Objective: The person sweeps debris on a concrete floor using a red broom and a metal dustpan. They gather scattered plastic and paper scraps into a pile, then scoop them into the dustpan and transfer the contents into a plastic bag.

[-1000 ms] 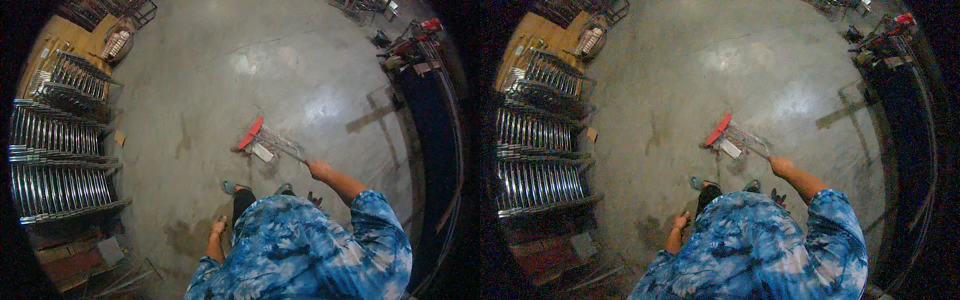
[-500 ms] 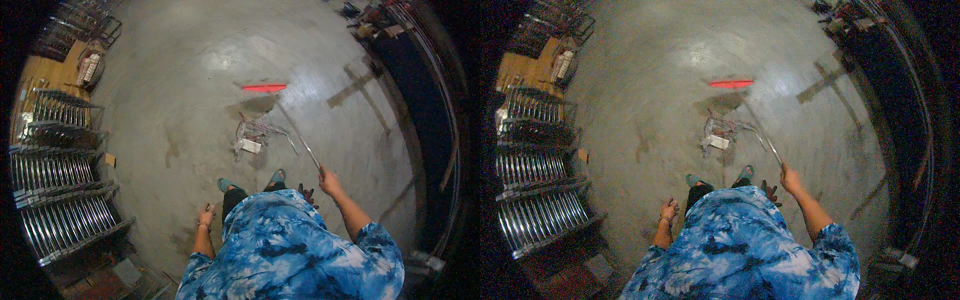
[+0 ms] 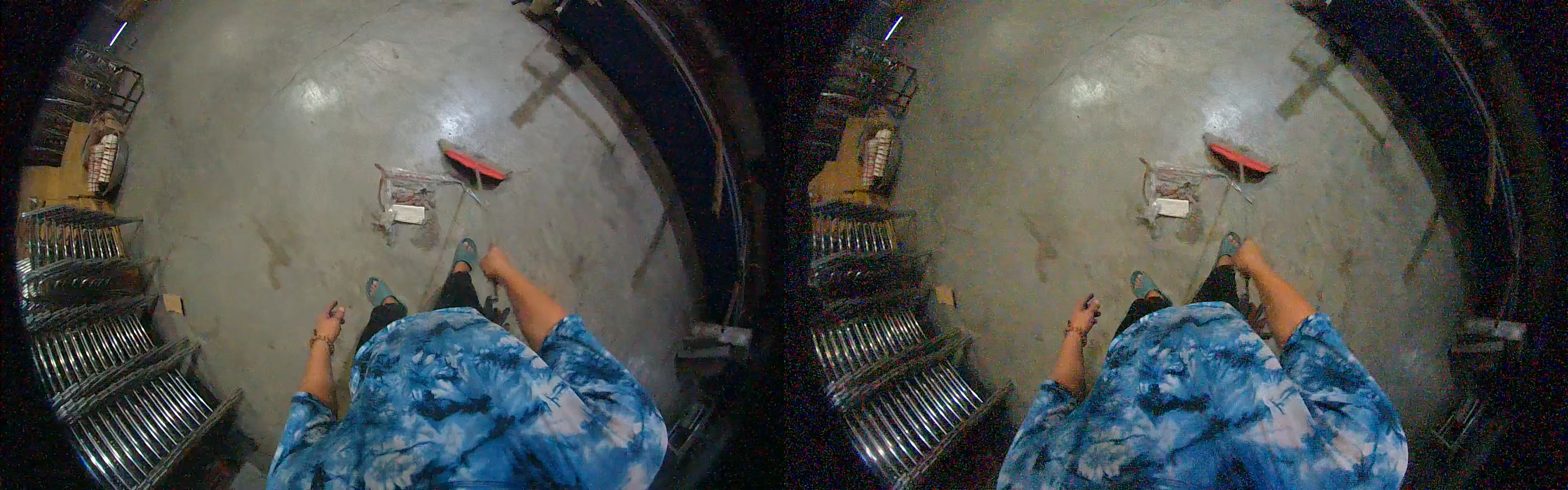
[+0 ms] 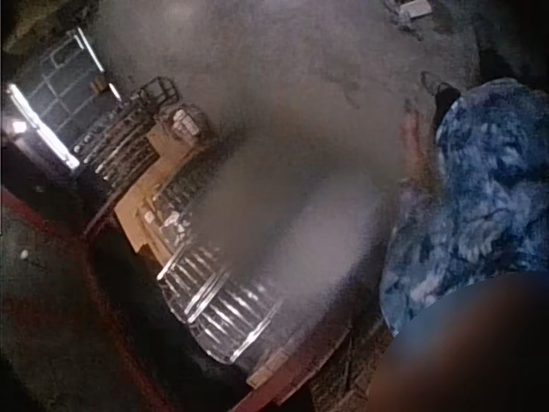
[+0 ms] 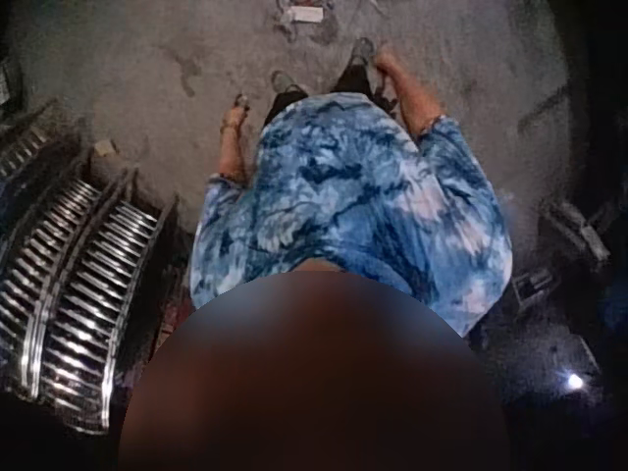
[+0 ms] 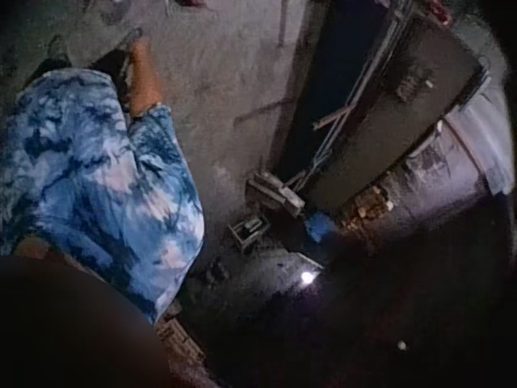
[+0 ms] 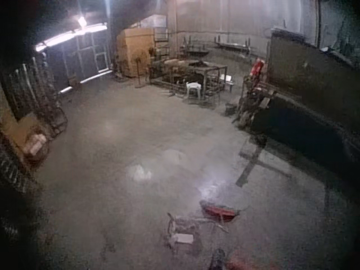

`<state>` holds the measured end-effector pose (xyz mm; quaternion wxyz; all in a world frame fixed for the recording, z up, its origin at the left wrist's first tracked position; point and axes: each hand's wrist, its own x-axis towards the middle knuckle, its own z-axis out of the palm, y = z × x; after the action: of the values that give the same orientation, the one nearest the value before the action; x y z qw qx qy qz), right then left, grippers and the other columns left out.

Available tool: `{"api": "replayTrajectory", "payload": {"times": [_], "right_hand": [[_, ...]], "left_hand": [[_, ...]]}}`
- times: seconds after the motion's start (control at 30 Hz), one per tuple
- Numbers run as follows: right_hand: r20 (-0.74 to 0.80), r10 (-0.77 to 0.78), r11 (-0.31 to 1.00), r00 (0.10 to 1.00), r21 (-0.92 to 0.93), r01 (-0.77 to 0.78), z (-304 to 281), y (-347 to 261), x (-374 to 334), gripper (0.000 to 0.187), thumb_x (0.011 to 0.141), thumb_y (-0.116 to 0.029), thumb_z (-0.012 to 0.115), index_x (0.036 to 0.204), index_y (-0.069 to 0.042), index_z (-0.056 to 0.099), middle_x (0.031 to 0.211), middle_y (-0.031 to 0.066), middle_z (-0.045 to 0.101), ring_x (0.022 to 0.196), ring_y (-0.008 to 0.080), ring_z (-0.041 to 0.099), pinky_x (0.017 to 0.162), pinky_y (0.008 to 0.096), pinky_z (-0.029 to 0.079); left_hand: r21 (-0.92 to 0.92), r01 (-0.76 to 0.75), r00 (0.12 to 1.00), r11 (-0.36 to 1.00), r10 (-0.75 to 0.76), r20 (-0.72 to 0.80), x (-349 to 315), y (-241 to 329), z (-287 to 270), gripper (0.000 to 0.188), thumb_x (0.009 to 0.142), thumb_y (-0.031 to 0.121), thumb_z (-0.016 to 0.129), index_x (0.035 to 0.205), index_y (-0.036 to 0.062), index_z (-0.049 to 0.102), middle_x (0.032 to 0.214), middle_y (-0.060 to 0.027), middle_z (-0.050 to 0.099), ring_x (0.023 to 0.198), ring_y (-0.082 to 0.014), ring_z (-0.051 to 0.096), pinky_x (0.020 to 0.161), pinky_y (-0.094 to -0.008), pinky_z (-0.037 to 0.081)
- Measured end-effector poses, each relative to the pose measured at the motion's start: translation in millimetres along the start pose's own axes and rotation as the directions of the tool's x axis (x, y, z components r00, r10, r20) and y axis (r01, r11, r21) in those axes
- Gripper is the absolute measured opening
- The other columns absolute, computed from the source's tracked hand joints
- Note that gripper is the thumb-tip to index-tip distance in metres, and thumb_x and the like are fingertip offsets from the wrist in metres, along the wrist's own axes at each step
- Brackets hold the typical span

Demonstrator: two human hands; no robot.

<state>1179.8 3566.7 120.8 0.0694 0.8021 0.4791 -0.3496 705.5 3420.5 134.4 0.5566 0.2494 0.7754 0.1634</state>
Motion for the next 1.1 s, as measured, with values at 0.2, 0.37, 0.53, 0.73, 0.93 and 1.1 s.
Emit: {"api": "replayTrajectory", "payload": {"times": [0.2, 0.37, 0.53, 0.73, 0.93, 1.1], "right_hand": [[0.223, 0.000, 0.990, 0.975, 0.135, -0.031, 43, -51, -114, 0.059, 0.077, -0.014, 0.062, 0.132, 0.005, 0.048, 0.112, 0.0281, 0.062, 0.101, 0.0395, 0.063, 0.081, 0.0441, 0.051], [0.238, -0.058, 0.972, 0.970, 0.234, 0.001, 24, -5, -142, 0.063, 0.083, -0.014, 0.061, 0.142, -0.002, 0.040, 0.083, 0.0152, 0.065, 0.068, 0.0242, 0.063, 0.061, 0.0389, 0.051], [0.177, 0.030, 0.914, 0.984, 0.394, -0.099, 4, 55, -177, 0.050, 0.085, -0.020, 0.062, 0.131, -0.001, 0.052, 0.099, 0.0164, 0.067, 0.081, 0.0295, 0.064, 0.073, 0.0386, 0.052], [0.268, 0.061, 0.463, 0.962, 0.846, -0.265, -36, 71, -206, 0.048, 0.089, -0.020, 0.061, 0.134, -0.011, 0.047, 0.067, 0.0050, 0.055, 0.050, 0.0164, 0.048, 0.045, 0.0322, 0.041], [0.432, -0.104, -0.094, 0.896, 0.892, -0.441, -145, 122, -233, 0.015, 0.090, -0.021, 0.058, 0.097, -0.015, 0.047, 0.059, -0.0030, 0.044, 0.041, 0.0068, 0.038, 0.035, 0.0229, 0.030], [0.442, -0.163, -0.233, 0.882, 0.852, -0.469, -215, 155, -238, 0.020, 0.089, -0.024, 0.059, 0.078, -0.013, 0.047, 0.058, -0.0055, 0.045, 0.040, 0.0039, 0.041, 0.031, 0.0189, 0.034]], "left_hand": [[0.028, 0.100, 0.995, 0.995, -0.100, 0.013, 36, -47, -51, 0.058, 0.086, 0.027, 0.065, 0.136, 0.0020, 0.048, 0.093, -0.0114, 0.068, 0.069, -0.0164, 0.061, 0.062, -0.0327, 0.050], [-0.004, 0.091, 0.996, 0.996, -0.091, 0.019, 64, -68, -42, 0.060, 0.086, 0.027, 0.065, 0.138, 0.0040, 0.046, 0.092, -0.0118, 0.068, 0.070, -0.0166, 0.061, 0.061, -0.0328, 0.049], [0.053, 0.035, 0.998, 0.998, -0.037, 0.044, 60, -46, -3, 0.060, 0.086, 0.028, 0.066, 0.138, 0.0045, 0.047, 0.092, -0.0111, 0.068, 0.070, -0.0154, 0.061, 0.063, -0.0302, 0.049], [0.059, 0.067, 0.995, 0.996, -0.071, 0.075, 40, -45, -6, 0.057, 0.089, 0.026, 0.064, 0.140, 0.0093, 0.044, 0.098, -0.0079, 0.067, 0.074, -0.0149, 0.062, 0.061, -0.0294, 0.050], [0.098, 0.137, 0.990, 0.986, -0.134, -0.035, 23, -68, 16, 0.056, 0.087, 0.030, 0.064, 0.135, 0.0050, 0.050, 0.098, -0.0114, 0.068, 0.071, -0.0165, 0.062, 0.058, -0.0300, 0.049], [0.041, 0.120, 0.993, 0.992, -0.119, -0.016, 10, -43, 61, 0.055, 0.089, 0.031, 0.063, 0.136, 0.0064, 0.050, 0.100, -0.0106, 0.067, 0.072, -0.0158, 0.062, 0.058, -0.0288, 0.049]]}}
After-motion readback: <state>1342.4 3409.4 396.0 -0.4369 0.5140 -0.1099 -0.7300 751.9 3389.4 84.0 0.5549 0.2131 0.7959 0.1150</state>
